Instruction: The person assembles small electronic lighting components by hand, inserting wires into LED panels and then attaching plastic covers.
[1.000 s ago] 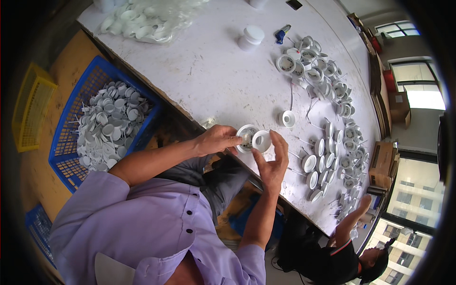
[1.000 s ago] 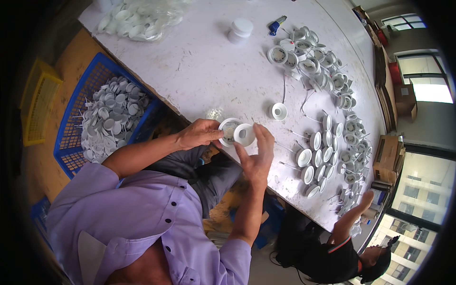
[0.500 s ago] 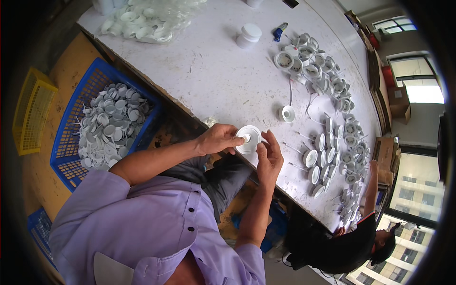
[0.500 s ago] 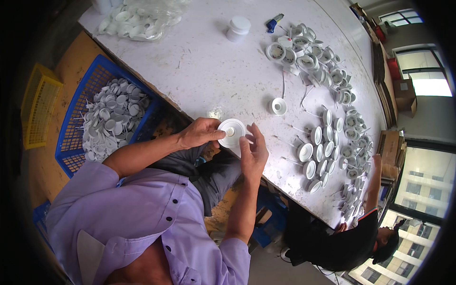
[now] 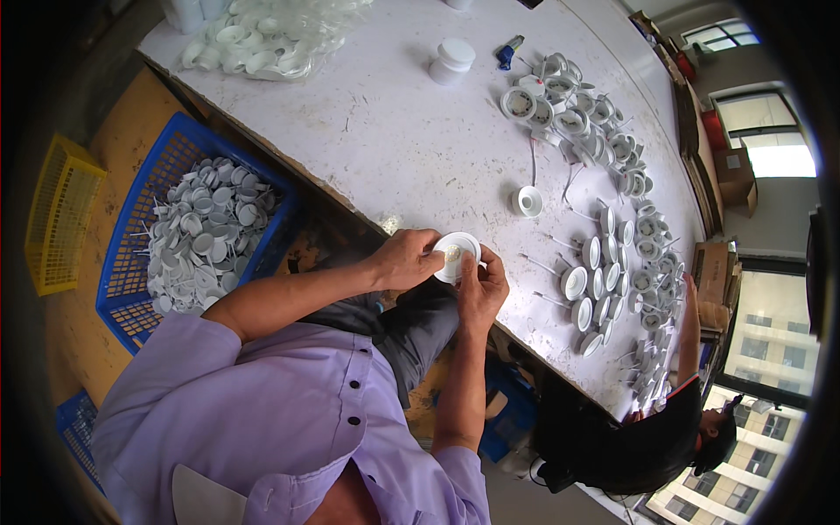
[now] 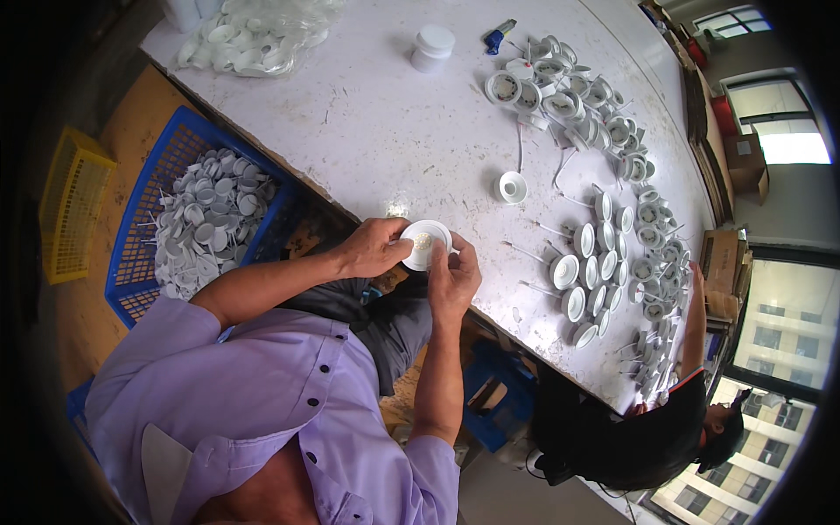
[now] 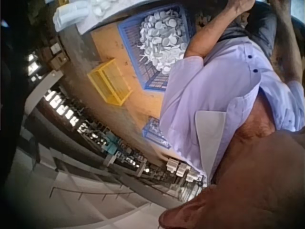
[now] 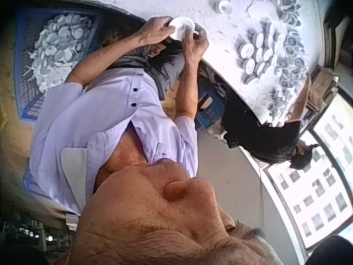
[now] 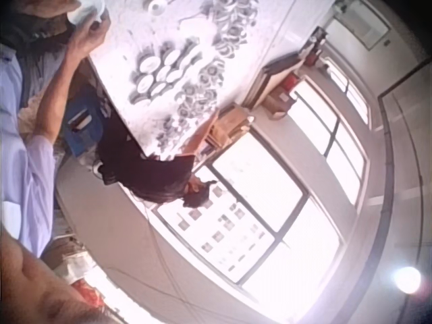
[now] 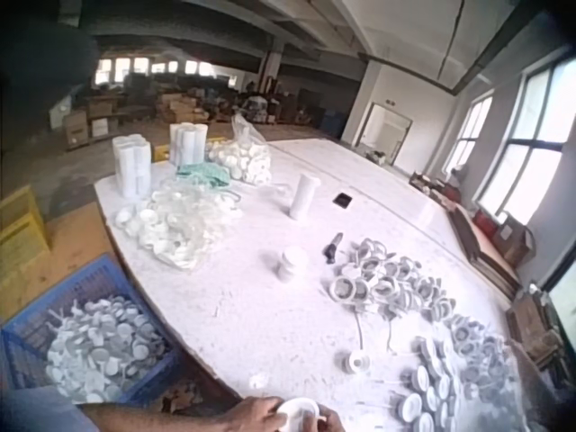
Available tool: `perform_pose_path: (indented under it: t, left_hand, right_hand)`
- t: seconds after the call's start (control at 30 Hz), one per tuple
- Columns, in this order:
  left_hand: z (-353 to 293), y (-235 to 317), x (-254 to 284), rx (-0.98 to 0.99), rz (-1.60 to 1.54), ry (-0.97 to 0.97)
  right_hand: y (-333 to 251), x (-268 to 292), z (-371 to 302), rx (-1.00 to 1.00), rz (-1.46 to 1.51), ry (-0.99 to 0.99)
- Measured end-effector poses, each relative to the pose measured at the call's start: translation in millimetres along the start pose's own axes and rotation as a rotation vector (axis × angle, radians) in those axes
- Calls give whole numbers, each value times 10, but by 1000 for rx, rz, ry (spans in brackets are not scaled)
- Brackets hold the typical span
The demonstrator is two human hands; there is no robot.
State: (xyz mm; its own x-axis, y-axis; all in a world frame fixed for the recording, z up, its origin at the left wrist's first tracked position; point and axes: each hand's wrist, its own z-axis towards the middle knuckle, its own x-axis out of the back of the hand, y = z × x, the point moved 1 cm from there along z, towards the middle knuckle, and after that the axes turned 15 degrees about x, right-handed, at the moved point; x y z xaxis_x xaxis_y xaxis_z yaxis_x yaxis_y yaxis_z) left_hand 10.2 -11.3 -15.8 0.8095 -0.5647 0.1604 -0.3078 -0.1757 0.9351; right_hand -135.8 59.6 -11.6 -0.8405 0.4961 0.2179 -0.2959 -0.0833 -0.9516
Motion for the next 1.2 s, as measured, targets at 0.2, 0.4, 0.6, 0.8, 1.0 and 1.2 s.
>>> perform_pose_path:
  t: [0.2,0.4,0.6,0.8,1.0,1.2]
  left_hand:
    - [58,-77,2,11,20,-70]
    - [41,4,-2,96,13,-145]
    - [118,1,-59,178,55,-216]
    - [169,44,-259,155,5,-232]
    - [416,170,-562,150,68,-260]
    - [666,367,-863,217,-167,-467]
  right_hand:
    - [-2,-2,-32,0,-21,16]
    - [13,44,-60,-12,-16,28]
    - [-49,210,-71,-91,62,46]
    - [-301,350,-56,569,-572,-311]
    - [-280,603,137,654,-804,-302]
    - [-58,1350,859,501,-582,-269]
